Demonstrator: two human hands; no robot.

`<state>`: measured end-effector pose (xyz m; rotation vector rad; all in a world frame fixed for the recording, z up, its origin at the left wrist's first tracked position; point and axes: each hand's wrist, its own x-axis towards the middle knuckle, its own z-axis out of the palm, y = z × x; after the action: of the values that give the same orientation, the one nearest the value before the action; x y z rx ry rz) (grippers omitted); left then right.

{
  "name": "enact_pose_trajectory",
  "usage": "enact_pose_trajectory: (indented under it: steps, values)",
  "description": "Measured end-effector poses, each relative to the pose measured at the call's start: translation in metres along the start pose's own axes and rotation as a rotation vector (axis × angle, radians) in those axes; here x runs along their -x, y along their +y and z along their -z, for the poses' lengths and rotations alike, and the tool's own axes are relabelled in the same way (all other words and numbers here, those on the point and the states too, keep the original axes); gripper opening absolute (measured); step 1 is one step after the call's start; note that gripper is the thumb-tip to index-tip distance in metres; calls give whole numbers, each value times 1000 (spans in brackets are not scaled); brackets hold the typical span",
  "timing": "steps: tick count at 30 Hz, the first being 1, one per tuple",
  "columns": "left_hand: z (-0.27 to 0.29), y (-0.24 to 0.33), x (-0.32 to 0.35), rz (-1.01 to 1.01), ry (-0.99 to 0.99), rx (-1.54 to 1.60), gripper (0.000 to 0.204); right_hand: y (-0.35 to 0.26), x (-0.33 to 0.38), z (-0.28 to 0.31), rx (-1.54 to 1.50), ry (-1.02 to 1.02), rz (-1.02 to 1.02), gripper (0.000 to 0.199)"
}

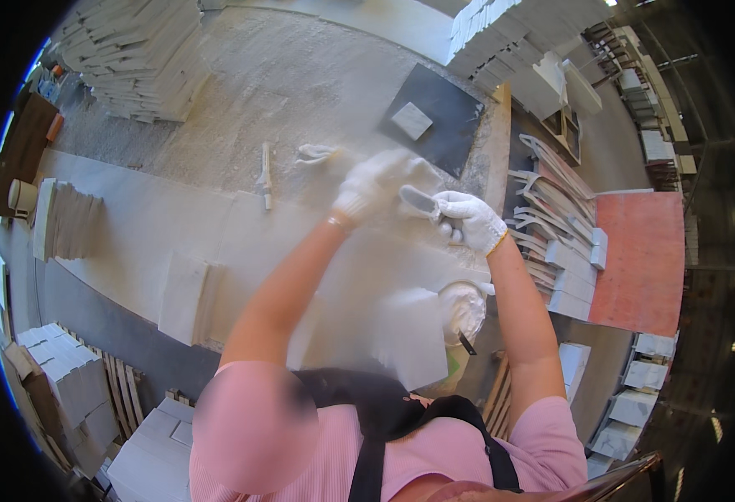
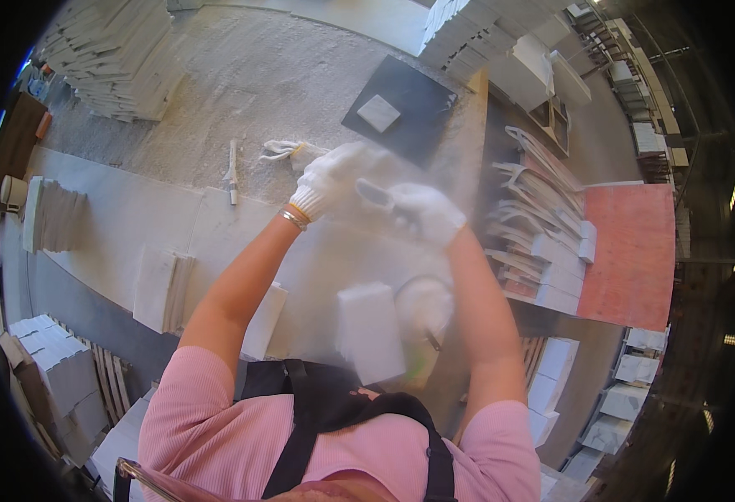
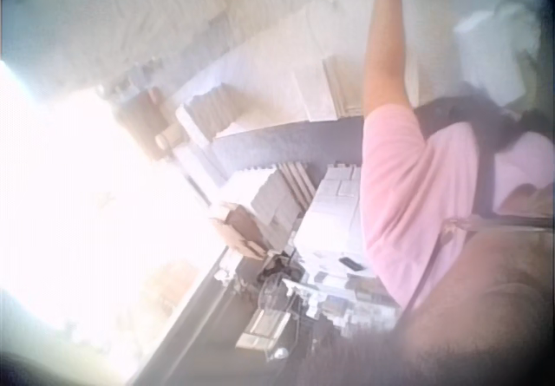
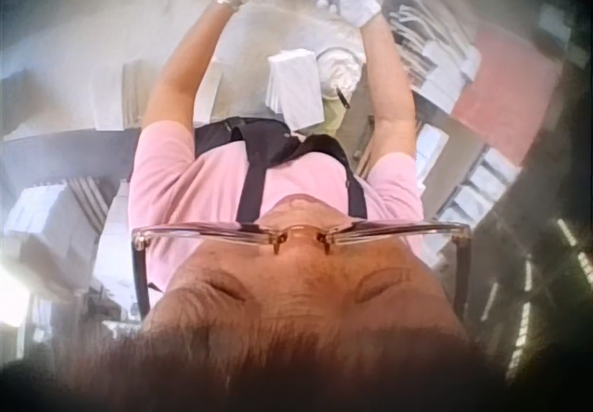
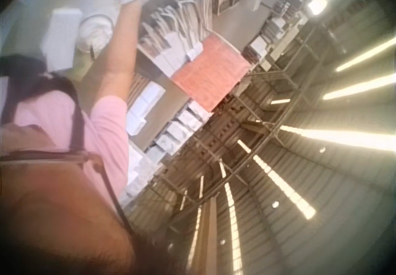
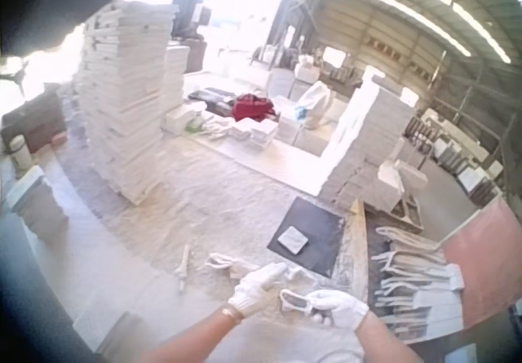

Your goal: The person applies a white paste to the edges of rectangular white tiles using a small metal spatula, then smooths the edges with a green block. The person handles tiles one at a time, turning them over and repeating the process.

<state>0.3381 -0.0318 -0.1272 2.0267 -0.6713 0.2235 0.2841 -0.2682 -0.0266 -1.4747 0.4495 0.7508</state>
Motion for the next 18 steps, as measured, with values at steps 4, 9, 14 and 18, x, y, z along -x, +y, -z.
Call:
enact_pose_trajectory:
  steps: [4,9,14,18]
  values:
    - [46,9,47,728,44,849,58,6,-8,-25,8,-160,-19,16]
    - [94,21,106,946,-8,1225,58,13,-29,-68,111,-294,-36,15]
    - [102,14,135,940,-43,882,56,5,-34,-106,466,-258,-153,31]
    - [96,5,140,777,-144,182,59,-11,2,-103,915,-44,92,46]
